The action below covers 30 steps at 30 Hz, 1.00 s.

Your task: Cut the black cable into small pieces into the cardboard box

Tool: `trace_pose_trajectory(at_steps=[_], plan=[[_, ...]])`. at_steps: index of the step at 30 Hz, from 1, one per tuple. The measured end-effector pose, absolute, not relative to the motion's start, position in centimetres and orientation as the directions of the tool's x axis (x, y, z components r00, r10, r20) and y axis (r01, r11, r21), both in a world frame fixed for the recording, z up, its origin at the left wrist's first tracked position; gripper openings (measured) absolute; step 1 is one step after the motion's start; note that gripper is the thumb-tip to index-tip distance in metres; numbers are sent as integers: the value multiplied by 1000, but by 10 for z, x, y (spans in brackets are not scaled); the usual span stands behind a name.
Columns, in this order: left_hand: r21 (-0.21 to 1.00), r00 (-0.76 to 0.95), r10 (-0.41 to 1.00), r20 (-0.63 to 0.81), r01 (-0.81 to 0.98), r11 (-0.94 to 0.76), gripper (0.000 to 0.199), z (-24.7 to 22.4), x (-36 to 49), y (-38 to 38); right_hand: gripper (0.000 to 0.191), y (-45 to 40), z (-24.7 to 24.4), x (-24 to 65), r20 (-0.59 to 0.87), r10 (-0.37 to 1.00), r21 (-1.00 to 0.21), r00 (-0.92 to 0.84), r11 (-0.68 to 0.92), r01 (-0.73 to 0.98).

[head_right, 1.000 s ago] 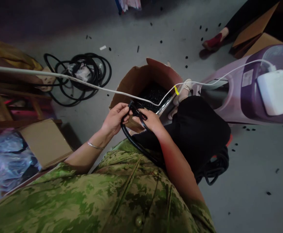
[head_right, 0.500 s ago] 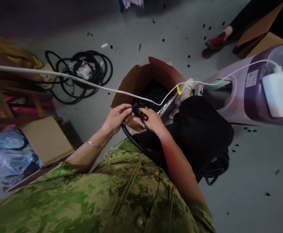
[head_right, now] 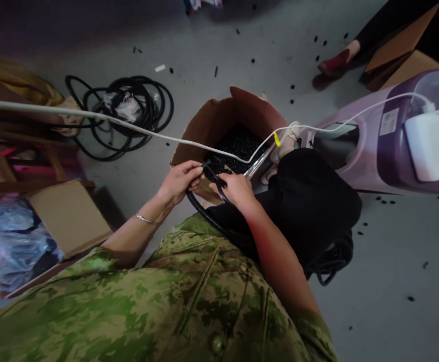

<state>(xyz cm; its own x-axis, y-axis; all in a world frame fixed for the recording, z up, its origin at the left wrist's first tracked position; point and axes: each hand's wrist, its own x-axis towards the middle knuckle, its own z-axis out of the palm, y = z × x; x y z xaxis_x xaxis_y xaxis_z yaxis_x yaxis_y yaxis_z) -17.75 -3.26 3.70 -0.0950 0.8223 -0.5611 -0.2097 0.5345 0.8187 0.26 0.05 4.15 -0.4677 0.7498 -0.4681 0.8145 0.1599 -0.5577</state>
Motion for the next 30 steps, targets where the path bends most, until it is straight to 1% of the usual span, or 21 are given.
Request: trace_pose_trajectory(at_steps=[3,7,10,14,17,23,30], plan=[[812,-87,820,-565,-232,535,26,35,-178,-32,38,0,40,0,-468,755,-508,-460,197,839],[820,-75,832,-549,-239,519,24,37,-179,-27,39,-1,39,0,-454,772,-495,-445,197,846],[838,-62,845,-530,-189,512,24,39,-179,-25,39,0,39,1,-446,783,-520,-434,168,838],[851,-10,855,-519,-97,515,25,41,-178,-25,42,2,40,1,-440,770,-590,-462,140,795],[853,1,856,-517,-87,515,23,43,-178,-24,40,2,40,2,-424,773,-618,-472,134,775],[848,-11,853,-522,-115,518,22,40,-178,-22,37,1,41,2,-449,790,-520,-418,149,841],[804,-72,806,-587,-164,571,18,34,-173,-19,42,2,41,-1,-487,776,-454,-399,165,875]])
